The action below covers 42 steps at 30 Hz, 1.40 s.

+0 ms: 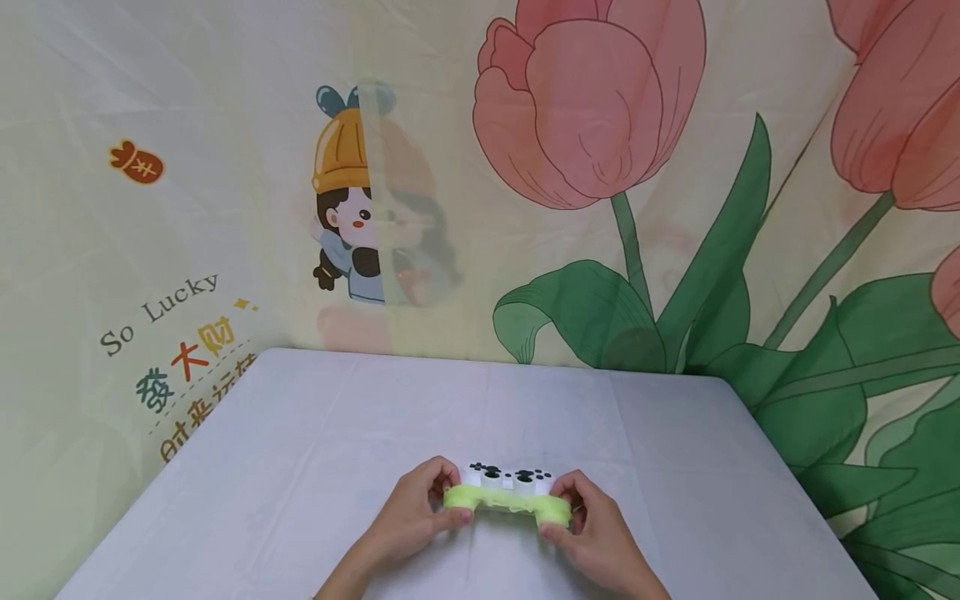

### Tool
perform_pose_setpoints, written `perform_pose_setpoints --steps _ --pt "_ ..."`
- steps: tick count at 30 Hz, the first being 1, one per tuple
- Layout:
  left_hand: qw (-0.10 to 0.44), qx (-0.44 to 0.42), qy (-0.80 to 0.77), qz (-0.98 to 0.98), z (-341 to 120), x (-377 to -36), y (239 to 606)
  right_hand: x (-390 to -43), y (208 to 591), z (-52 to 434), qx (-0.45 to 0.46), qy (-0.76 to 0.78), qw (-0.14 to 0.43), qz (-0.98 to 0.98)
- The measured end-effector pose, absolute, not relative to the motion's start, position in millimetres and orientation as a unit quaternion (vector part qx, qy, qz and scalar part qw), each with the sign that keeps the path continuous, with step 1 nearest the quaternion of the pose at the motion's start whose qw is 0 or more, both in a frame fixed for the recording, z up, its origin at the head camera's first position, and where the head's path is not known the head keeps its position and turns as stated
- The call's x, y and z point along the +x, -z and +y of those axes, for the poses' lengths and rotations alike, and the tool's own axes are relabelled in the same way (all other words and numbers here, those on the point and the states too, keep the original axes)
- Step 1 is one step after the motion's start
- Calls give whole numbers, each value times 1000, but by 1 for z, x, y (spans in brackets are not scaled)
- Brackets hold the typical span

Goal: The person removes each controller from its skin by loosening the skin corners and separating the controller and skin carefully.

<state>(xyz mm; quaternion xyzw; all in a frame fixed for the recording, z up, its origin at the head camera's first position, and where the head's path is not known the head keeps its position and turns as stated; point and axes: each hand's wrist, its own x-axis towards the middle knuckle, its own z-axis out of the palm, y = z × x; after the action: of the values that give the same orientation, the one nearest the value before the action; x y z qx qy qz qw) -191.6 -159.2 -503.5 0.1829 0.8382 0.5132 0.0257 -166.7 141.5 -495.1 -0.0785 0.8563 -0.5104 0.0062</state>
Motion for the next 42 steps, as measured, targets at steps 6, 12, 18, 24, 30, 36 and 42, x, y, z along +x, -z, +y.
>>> perform_pose_setpoints --steps 6,12,18,24,30,36,42 --pt "23 181 -507 842 -159 -191 502 -166 496 140 -69 516 0 854" --pt "22 183 -499 847 -159 -191 503 -166 496 139 -61 517 -1 854" --pt "25 182 -498 848 -159 -191 503 -166 497 136 -51 512 -6 857" --pt "26 176 -497 849 -159 -190 501 -167 498 134 -43 507 -10 861" --pt "22 177 -492 852 -157 -189 501 -167 499 133 -35 502 -13 864" --pt "22 175 -488 855 -157 -189 500 -167 501 133 -37 500 -16 865" --pt "21 170 -492 854 -157 -189 499 -168 502 133 -40 500 -17 865"
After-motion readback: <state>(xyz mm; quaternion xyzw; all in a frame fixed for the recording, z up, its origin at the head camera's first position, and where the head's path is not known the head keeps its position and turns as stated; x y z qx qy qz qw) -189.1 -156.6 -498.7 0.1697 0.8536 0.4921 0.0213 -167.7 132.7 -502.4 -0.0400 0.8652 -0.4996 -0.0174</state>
